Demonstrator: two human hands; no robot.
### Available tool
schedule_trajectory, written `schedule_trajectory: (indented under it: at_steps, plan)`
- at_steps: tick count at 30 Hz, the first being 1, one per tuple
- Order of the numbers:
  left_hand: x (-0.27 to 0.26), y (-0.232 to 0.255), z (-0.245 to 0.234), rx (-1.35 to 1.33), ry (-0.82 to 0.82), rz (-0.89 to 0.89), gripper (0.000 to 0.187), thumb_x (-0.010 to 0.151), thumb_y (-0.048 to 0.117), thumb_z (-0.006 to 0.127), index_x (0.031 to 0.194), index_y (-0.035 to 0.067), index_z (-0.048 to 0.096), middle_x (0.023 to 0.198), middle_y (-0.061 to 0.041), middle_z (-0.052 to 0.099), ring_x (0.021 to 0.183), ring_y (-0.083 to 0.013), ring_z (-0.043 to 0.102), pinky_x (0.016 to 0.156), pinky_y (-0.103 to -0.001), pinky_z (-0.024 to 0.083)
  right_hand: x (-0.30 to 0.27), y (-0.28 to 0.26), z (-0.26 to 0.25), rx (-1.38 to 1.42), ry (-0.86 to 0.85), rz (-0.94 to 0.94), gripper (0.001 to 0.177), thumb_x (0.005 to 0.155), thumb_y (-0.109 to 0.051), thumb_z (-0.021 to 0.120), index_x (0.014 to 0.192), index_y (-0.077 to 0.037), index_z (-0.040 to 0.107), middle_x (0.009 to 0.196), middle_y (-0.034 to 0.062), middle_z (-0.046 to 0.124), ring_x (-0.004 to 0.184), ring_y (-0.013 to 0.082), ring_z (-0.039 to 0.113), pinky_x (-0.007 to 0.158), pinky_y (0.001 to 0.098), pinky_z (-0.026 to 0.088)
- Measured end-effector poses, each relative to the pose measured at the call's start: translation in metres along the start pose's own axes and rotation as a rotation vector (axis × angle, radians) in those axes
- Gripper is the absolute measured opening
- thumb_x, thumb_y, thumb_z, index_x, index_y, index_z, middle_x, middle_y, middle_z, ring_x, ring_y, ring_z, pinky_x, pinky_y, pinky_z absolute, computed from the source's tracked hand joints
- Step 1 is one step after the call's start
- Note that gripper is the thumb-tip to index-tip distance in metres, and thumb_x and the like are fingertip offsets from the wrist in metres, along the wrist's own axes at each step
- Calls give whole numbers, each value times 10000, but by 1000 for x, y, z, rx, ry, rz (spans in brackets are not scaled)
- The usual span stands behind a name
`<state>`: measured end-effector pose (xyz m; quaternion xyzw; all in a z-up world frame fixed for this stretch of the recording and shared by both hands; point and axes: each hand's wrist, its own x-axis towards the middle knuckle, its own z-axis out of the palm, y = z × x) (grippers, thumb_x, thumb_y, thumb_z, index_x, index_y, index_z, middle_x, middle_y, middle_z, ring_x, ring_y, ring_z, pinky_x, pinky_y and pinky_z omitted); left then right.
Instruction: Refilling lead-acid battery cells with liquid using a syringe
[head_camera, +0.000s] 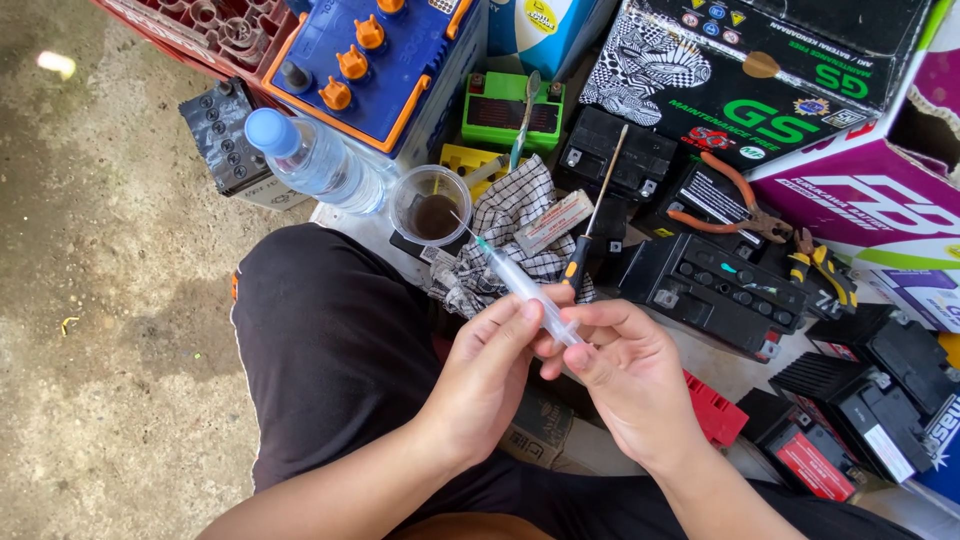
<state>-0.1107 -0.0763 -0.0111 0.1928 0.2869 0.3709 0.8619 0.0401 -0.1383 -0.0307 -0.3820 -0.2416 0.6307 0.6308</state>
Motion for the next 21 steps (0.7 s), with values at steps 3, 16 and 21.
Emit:
schedule_trajectory:
  at_steps: [3, 16, 21]
  plan:
    - [0, 9, 4, -8, -12, -24, 420, 1064, 203, 478, 1327, -99, 605, 930, -98, 596, 840, -153, 502, 773, -278, 444, 1, 0, 2, -18, 11, -2, 288, 939, -36, 715, 1215, -5, 637, 1058, 189, 716, 971, 252, 688, 862, 391, 596]
    - [-3, 8, 34, 659, -233, 5, 446, 1025, 167, 523, 1438, 1, 548, 1315, -106, 676, 1158, -145, 602, 1011, -279, 458, -24, -81, -9, -190, 191, -420, 387, 1059, -128, 619, 1404, 30, 544, 989, 71, 667, 943, 162, 660, 978, 348, 591]
    - [-2, 16, 63, 1043, -728, 67, 229, 932, 161, 662, 1136, 61, 696, 1147, -83, 725, 1021, -243, 718, 900, -342, 575, -47, -122, -50, -332, 524, -711, 489, 1131, -435, 630, 1531, -156, 606, 1296, -18, 593, 1300, 129, 562, 1301, 285, 495]
